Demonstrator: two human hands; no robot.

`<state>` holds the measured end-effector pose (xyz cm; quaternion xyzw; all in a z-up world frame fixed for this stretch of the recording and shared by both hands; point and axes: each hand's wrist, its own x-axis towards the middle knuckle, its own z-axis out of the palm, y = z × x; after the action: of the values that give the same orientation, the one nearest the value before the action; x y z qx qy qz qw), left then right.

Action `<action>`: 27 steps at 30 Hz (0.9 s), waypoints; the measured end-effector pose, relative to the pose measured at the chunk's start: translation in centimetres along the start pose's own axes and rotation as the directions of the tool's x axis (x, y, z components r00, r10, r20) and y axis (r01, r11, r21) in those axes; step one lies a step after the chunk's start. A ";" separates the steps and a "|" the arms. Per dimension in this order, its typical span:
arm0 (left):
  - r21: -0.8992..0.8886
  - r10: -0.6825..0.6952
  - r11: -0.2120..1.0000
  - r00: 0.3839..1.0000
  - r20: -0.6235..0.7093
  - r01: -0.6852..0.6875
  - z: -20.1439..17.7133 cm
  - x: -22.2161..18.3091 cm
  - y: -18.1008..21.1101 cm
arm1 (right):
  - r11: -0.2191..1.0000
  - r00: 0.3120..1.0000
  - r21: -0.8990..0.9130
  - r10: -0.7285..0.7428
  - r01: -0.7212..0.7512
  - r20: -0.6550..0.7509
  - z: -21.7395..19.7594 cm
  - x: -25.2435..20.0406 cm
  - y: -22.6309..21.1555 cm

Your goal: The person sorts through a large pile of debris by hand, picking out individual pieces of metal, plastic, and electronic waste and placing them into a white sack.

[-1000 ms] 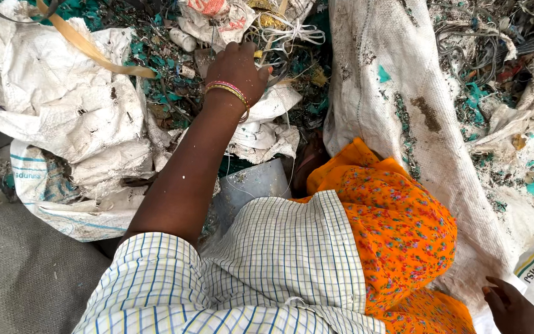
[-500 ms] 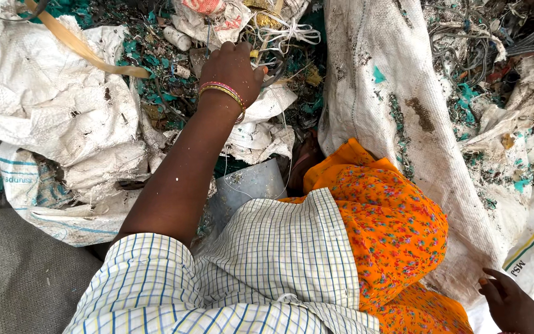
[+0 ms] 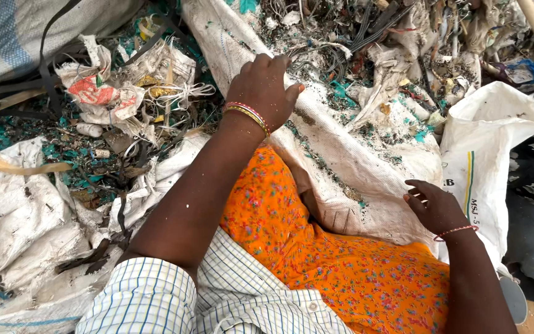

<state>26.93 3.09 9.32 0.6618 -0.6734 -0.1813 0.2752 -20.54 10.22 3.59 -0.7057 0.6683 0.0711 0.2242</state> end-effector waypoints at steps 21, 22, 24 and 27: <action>0.369 0.070 0.846 0.766 0.639 -0.385 19.2 4.1 2.8 | 0.914 0.999 -0.404 0.004 -0.021 -0.041 3.9 4.9 -6.3; 0.368 0.110 0.832 0.774 0.624 -0.415 19.0 4.4 2.9 | 0.900 0.994 -0.435 -0.030 -0.018 -0.104 3.6 5.6 -6.2; 0.292 0.215 0.876 0.853 0.476 -0.384 18.3 4.5 3.1 | 0.900 0.983 -0.435 -0.046 -0.037 -0.180 2.5 6.8 -5.9; 0.224 0.348 0.897 0.921 0.175 -0.381 16.8 5.3 4.1 | 0.925 0.948 -0.377 -0.079 -0.046 -0.308 -0.4 7.7 -5.5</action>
<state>13.60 -3.92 -0.69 0.5401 -0.8196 -0.0819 0.1728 -14.54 3.09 2.03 -0.7434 0.6631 0.0827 -0.0263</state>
